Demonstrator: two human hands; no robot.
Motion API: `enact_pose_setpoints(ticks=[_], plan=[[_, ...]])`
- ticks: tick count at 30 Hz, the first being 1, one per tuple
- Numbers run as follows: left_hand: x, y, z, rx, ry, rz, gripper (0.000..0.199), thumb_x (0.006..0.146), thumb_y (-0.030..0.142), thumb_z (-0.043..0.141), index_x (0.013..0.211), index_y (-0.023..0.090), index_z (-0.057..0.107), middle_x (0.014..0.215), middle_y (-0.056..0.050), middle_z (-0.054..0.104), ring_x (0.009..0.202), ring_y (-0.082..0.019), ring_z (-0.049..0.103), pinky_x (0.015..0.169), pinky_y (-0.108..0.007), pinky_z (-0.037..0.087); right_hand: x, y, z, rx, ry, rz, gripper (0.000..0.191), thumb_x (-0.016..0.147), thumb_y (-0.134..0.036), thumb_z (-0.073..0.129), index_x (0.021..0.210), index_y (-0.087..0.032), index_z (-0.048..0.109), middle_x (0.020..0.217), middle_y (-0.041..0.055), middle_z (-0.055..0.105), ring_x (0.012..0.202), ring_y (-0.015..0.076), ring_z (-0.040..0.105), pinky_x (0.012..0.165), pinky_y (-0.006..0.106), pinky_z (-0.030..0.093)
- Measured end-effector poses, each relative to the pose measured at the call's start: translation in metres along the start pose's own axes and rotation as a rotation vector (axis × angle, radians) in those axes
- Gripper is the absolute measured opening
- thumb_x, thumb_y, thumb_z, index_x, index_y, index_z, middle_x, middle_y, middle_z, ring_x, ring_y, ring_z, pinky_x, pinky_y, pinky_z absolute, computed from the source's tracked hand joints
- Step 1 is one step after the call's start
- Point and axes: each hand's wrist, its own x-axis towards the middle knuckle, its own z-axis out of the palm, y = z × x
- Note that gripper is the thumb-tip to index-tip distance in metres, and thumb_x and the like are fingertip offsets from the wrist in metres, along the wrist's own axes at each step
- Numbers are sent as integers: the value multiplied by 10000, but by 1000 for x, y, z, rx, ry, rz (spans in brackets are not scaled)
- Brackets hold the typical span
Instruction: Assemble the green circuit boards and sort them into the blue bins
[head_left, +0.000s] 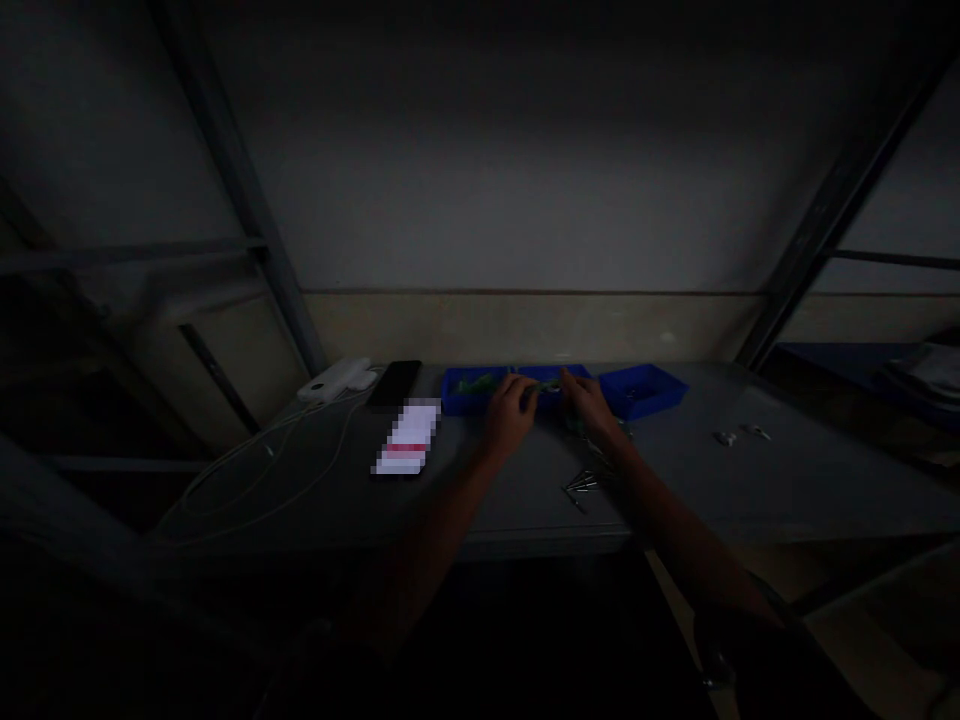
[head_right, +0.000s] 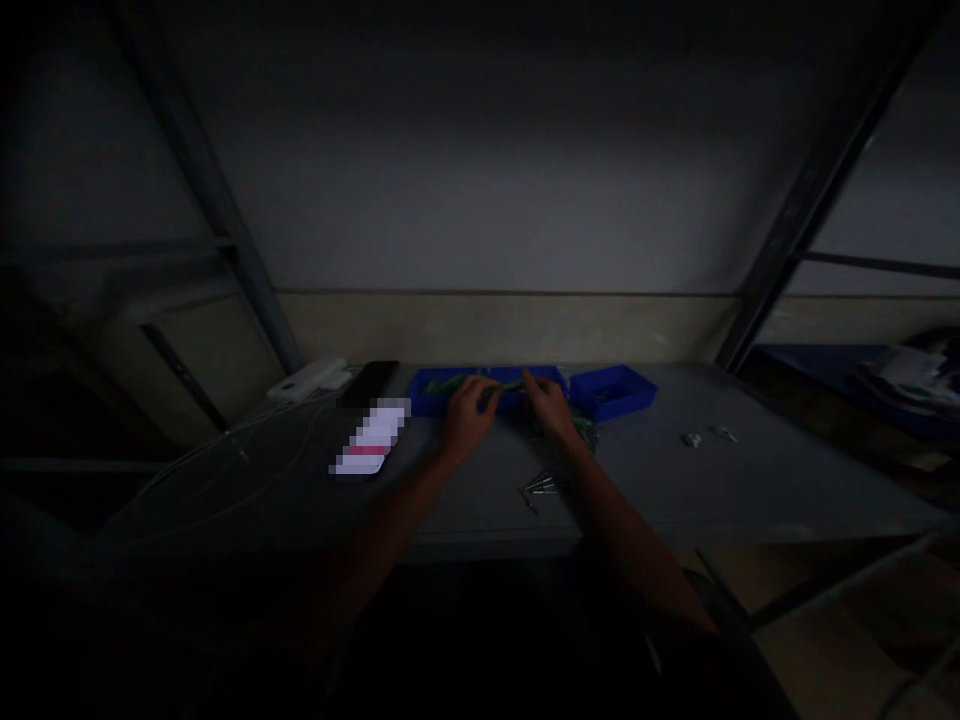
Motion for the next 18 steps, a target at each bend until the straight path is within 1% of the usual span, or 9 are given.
enact_pose_setpoints(ticks=[3,4,6,8,11,13,14,16,18], plan=[[-2,1,3,-6,-24,36,202,782,92,497,935,187,589,1001,-62,577,982,-172,550,892,-318,448,1,0,0,330,-68,151,262,740,-444,506,704,-189,547,580,1,561,497,135,508,469,254,391],[-2,1,3,-3,-39,51,241,769,65,492,951,190,588,1025,-61,574,1004,-174,543,914,-326,439,1,0,0,385,-70,163,221,705,-406,545,713,-185,552,620,7,580,527,138,524,493,259,406],[-3,1,4,-2,-62,79,300,753,37,480,985,195,585,1069,-61,566,1038,-177,531,944,-337,423,1,0,1,419,-34,158,206,650,-363,589,741,-180,562,665,9,595,565,142,538,532,265,423],[-3,2,3,-2,-78,102,313,757,52,482,1016,193,584,1107,-69,554,1066,-184,518,957,-345,414,2,1,2,389,37,132,249,619,-371,608,774,-181,564,668,3,592,586,142,542,560,268,431],[-2,3,0,24,-61,102,248,775,155,531,1009,185,605,1111,-86,548,1088,-207,496,968,-369,393,4,3,2,313,153,49,280,605,-382,615,803,-193,556,664,-8,584,626,144,552,608,270,449],[0,3,-4,20,-53,41,196,790,244,544,956,181,629,1040,-83,578,1045,-214,514,954,-377,392,4,3,2,282,178,-10,244,623,-368,604,791,-199,552,715,4,603,694,152,573,662,278,460],[2,3,-5,-8,-64,-20,189,812,280,519,913,176,639,981,-78,599,999,-209,537,930,-371,404,4,3,1,277,167,-40,211,640,-355,592,779,-201,554,764,16,618,745,158,583,696,285,463],[4,0,-9,-110,-114,-193,302,875,333,402,809,157,639,841,-69,629,870,-192,582,835,-344,446,2,1,1,277,112,-101,141,676,-318,565,758,-203,563,908,42,634,873,172,585,763,302,459],[6,-4,-10,-220,-150,-353,429,908,371,296,732,147,616,730,-59,629,746,-176,596,703,-307,466,-1,-2,2,262,49,-156,94,692,-279,551,740,-203,576,1077,60,596,991,182,555,800,307,451]])
